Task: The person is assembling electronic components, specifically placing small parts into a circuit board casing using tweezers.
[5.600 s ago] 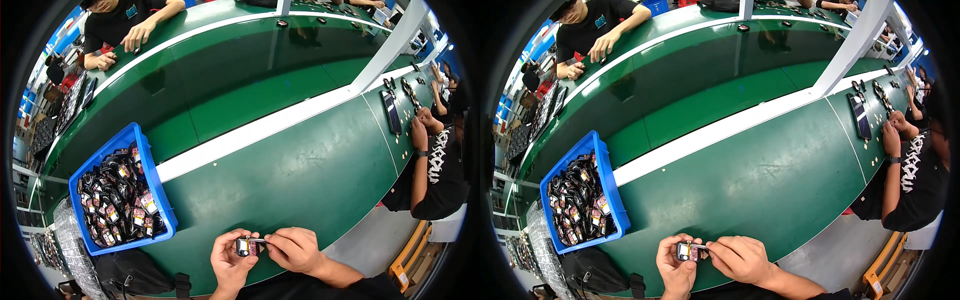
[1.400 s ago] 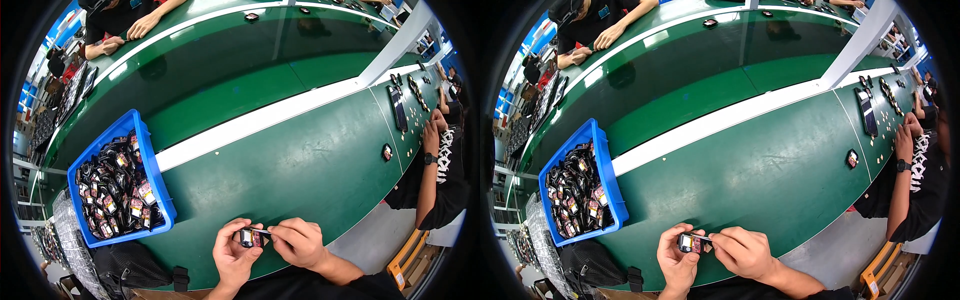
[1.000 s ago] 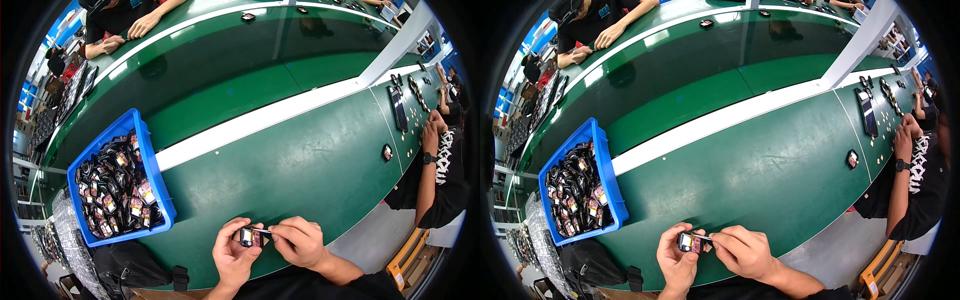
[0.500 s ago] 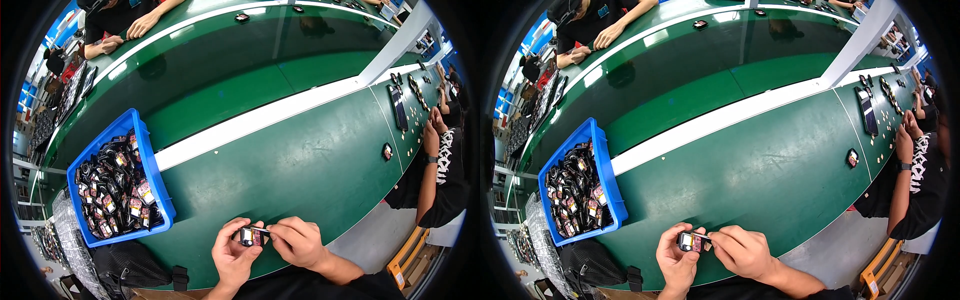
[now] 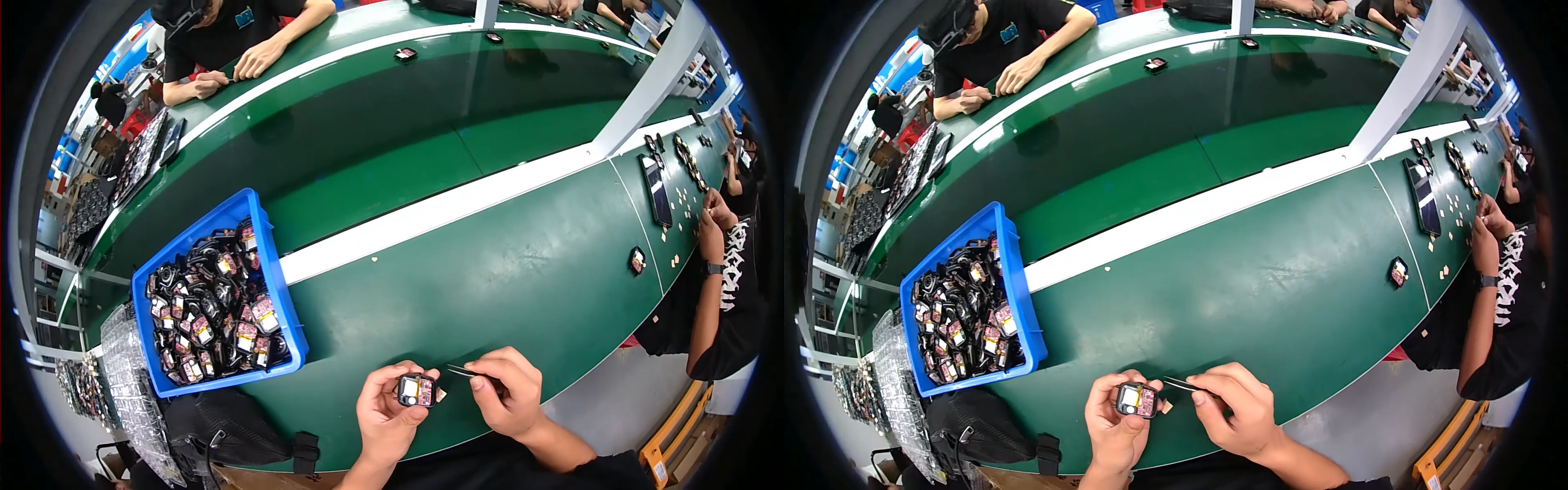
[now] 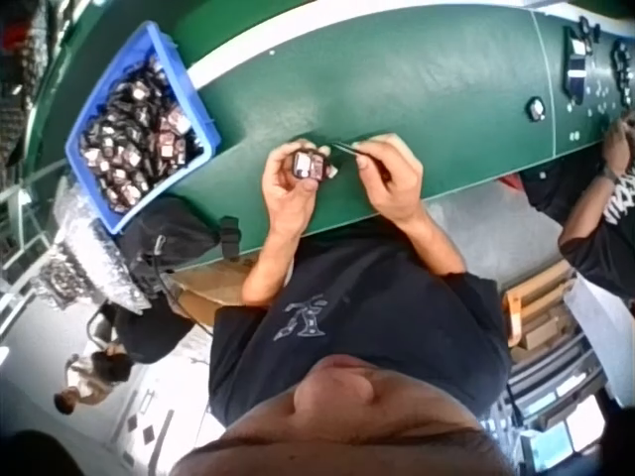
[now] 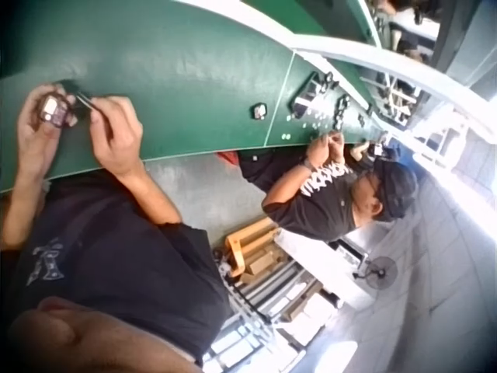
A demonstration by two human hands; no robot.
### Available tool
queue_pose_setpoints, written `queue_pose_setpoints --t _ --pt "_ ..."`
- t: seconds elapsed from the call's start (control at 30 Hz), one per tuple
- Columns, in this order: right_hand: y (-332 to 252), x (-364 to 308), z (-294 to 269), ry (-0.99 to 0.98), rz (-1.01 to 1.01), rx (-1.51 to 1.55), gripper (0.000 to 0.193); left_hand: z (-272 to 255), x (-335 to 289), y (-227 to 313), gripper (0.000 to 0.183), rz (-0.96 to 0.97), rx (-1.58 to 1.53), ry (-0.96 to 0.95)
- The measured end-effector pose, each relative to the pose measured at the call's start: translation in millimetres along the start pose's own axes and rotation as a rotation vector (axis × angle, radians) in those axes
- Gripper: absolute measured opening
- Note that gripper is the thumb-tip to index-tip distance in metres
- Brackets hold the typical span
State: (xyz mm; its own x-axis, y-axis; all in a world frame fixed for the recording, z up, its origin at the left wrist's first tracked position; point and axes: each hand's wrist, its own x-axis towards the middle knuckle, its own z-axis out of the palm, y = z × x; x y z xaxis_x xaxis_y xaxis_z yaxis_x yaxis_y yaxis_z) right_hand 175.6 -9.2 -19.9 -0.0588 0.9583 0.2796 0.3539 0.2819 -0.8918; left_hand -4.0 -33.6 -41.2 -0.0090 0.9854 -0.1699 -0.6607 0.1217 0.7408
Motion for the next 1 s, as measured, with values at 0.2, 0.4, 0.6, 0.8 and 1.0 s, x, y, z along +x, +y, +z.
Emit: queue_pose_setpoints --t 0.2,0.4,0.6,0.8,1.0 --pt "2.0 -8.4 -15.0 0.047 -0.076 -0.124 0.015 3.7 0.4 10.1 0.062 0.087 0.080 -0.039" --pt "18.4 4.7 -47.6 0.165 -0.054 -0.317 0.017 -13.5 1.9 74.0 0.062 0.548 0.558 0.089" --pt "46.6 13.9 -142.2 0.596 0.262 -0.872 0.025 -51.0 29.2 131.0 0.029 0.848 1.163 0.493" --pt "64.2 24.1 -173.7 0.535 0.555 -1.060 0.037 -41.6 25.0 142.3 0.037 0.771 1.543 0.691" --pt "66.9 25.1 -141.9 0.506 0.334 -0.966 0.020 -2.1 12.7 95.6 0.038 0.870 1.343 0.405"
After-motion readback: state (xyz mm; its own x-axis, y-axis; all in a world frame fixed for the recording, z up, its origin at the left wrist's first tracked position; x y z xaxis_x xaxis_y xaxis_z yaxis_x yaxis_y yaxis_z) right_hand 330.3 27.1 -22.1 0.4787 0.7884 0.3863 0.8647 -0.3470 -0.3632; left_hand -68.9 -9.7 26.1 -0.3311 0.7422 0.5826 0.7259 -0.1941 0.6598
